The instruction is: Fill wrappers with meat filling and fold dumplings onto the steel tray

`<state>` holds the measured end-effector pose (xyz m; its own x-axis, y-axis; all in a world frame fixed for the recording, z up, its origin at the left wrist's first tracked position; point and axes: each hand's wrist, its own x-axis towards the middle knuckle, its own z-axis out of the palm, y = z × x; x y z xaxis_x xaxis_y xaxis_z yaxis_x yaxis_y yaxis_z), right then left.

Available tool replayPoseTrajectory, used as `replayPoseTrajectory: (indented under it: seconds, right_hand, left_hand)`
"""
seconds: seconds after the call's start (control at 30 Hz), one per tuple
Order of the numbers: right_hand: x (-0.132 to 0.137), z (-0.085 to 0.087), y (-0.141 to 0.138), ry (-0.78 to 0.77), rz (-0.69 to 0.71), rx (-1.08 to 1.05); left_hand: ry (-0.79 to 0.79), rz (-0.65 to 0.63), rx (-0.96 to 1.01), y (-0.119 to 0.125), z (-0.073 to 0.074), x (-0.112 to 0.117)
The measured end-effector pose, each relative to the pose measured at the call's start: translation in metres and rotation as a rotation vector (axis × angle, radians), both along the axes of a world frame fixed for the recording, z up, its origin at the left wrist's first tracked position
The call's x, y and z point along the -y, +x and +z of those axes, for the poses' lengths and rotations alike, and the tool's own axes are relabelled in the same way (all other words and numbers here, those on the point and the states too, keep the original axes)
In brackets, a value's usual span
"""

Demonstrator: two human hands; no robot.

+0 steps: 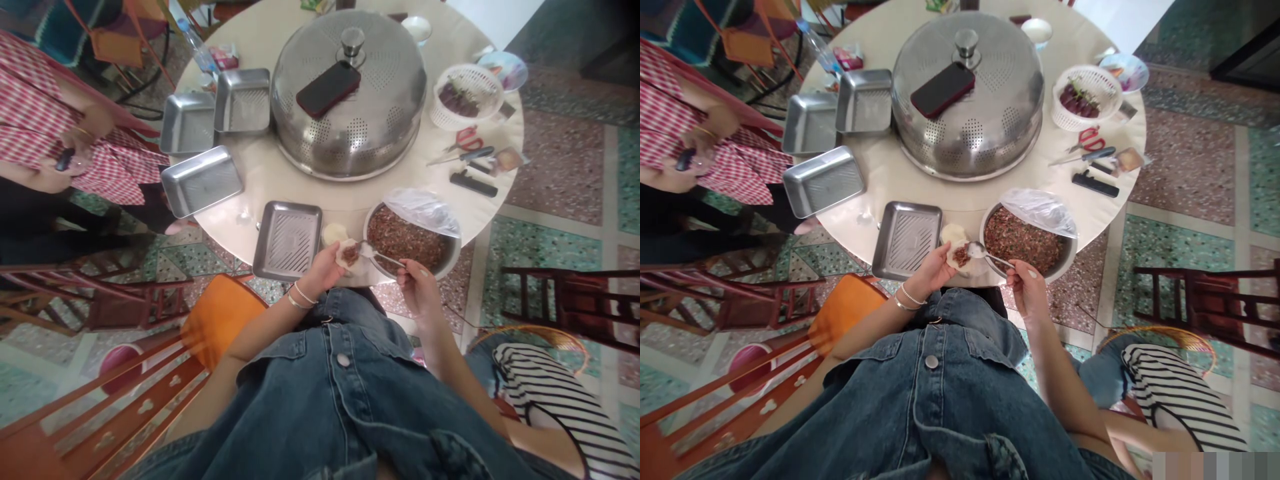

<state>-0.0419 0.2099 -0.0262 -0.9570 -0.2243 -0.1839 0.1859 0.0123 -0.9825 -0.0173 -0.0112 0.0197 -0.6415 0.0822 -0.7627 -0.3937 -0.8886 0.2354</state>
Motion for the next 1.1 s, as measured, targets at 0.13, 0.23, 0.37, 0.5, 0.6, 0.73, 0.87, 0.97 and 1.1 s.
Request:
replayPoseTrajectory:
  seconds: [0.13,0.23,0.37,0.5,0.6,0.73,0.87,0.97,1.1]
  right_hand:
    - [-0.003,0.015,0.005,0.068,-0.020,-0.151]
    - [-0.007,0.028,0.009,0.143,0.072,-0.303]
    - [-0.010,0.044,0.008,0.218,0.196,-0.539]
    - [-0.008,0.057,0.006,0.272,0.314,-0.750]
    - [-0.007,0.063,0.007,0.306,0.414,-0.861]
    - [-0.009,0.066,0.007,0.339,0.453,-0.965]
    - [-0.010,0.067,0.007,0.348,0.425,-0.996]
    - [-0.009,0.066,0.008,0.354,0.466,-0.998]
    - [-0.010,0.060,0.005,0.367,0.448,-0.993]
  left_hand:
    - [0.010,0.005,-0.007,-0.001,-0.002,0.003]
    - [0.015,0.003,-0.010,-0.001,-0.005,0.005]
    - [0.028,-0.017,-0.016,-0.001,-0.007,0.007]
    - [0.040,-0.032,-0.021,-0.001,-0.009,0.007]
    - [0.046,-0.031,-0.022,-0.001,-0.011,0.007]
    - [0.061,-0.036,-0.034,0.000,-0.013,0.008]
    - [0.078,-0.055,-0.046,0.000,-0.016,0.009]
    - [0.089,-0.079,-0.048,0.001,-0.018,0.009]
    - [0.115,-0.119,-0.056,0.001,-0.019,0.008]
